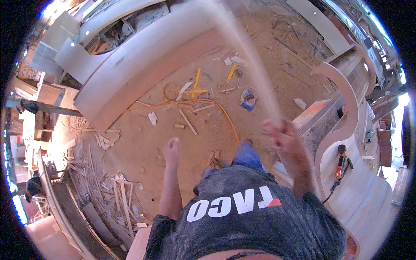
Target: The person constructs a curved wooden structure by gluing and nailing thin wooden strips onto a curved frame using a pneumatic nail gun and a cloth.
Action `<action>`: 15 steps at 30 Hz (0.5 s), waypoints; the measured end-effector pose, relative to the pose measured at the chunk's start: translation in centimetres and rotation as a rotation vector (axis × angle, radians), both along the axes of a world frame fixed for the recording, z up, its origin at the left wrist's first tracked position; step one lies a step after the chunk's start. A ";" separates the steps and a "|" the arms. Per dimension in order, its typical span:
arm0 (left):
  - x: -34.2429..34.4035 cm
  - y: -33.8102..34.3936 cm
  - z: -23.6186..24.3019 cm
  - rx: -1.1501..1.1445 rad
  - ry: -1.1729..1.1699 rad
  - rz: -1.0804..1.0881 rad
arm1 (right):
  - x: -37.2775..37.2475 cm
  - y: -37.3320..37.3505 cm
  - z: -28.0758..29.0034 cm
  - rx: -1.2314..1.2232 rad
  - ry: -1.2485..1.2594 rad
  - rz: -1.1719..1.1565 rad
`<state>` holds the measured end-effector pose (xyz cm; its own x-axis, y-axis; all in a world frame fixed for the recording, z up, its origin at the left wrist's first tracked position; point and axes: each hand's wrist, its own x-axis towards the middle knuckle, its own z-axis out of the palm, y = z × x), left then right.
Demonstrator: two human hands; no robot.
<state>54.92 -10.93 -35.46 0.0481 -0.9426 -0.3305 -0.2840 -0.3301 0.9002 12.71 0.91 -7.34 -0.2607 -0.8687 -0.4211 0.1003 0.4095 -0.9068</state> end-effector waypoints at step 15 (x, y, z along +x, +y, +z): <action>-21.6 -29.2 15.0 -0.033 1.052 0.292 | -3.8 -27.1 -15.4 0.016 0.722 0.659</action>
